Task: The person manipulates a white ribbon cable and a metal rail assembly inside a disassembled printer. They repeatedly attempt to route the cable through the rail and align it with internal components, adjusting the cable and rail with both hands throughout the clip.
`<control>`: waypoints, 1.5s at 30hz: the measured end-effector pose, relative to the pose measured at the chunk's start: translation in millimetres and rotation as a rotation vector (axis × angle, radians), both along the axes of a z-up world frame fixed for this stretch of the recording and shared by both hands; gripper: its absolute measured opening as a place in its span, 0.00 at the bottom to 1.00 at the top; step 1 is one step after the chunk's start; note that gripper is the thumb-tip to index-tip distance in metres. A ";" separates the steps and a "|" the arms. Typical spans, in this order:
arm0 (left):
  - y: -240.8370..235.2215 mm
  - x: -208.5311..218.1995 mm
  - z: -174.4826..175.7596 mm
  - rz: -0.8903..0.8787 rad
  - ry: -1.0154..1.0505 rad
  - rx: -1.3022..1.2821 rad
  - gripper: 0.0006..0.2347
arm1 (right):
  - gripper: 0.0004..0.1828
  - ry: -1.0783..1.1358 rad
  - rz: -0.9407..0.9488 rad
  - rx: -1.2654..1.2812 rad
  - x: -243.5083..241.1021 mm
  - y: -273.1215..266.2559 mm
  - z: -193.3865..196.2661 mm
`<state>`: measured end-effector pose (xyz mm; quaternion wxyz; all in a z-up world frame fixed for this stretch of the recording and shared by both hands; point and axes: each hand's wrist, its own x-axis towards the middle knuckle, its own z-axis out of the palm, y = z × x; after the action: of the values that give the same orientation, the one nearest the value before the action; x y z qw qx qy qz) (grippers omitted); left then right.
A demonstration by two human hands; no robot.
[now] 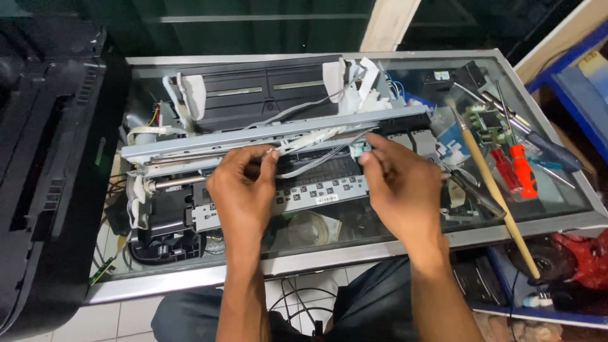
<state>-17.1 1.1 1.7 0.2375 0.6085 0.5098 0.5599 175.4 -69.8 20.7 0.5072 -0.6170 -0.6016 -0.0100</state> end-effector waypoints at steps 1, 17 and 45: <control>-0.2 -0.2 -2.0 -0.009 0.002 -0.001 0.02 | 0.11 0.002 -0.009 -0.001 -0.4 2.9 3.0; -1.5 -7.7 -6.9 -0.098 0.082 0.074 0.01 | 0.25 -0.055 0.052 -0.386 -10.8 27.6 15.1; 10.2 10.9 -10.5 0.178 0.071 -0.022 0.04 | 0.20 -0.110 0.005 -0.324 -10.6 32.8 4.4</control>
<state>-6.2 11.3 -8.8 0.1751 0.5774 0.5761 0.5515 164.8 -37.0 25.0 0.3675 -0.6875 -0.6239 0.0546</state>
